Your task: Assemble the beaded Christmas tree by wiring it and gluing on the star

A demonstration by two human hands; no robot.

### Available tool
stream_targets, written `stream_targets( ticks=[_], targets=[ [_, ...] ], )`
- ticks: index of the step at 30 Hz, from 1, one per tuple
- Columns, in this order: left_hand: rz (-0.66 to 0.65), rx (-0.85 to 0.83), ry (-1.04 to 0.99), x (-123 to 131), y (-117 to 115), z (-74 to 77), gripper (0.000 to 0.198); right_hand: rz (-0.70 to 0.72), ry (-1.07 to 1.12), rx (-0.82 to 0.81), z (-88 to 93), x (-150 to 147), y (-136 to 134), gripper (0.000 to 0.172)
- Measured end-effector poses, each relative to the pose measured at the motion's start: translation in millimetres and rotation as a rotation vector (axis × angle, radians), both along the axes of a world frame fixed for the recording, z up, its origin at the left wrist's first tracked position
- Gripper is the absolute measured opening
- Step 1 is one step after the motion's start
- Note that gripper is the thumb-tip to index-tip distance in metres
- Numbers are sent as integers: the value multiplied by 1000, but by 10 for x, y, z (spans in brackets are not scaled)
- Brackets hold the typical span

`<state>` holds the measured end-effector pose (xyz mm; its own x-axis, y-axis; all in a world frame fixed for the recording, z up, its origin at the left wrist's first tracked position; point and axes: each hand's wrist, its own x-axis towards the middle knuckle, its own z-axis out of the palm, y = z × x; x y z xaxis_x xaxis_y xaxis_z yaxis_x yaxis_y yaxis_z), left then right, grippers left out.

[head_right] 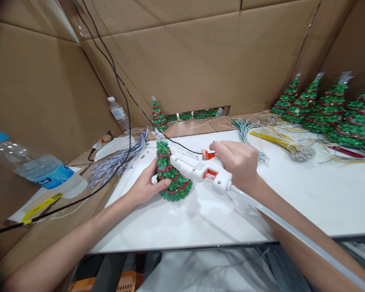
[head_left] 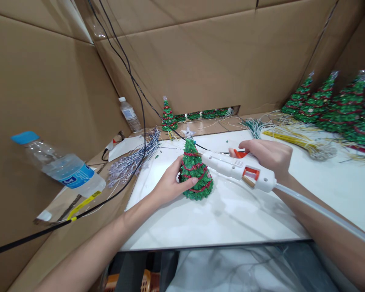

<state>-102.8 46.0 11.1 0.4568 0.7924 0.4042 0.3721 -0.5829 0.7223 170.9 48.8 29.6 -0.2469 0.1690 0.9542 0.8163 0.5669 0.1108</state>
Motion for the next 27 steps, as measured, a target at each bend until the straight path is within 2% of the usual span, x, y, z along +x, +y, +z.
stream_targets(
  ticks=[6, 27],
  targets=[
    [2, -15, -6, -2, -9, -5, 54, 12, 14, -22, 20, 0, -9, 26],
    [-9, -14, -13, -7, 8, -13, 55, 15, 16, -18, 27, 9, -12, 24]
  ],
)
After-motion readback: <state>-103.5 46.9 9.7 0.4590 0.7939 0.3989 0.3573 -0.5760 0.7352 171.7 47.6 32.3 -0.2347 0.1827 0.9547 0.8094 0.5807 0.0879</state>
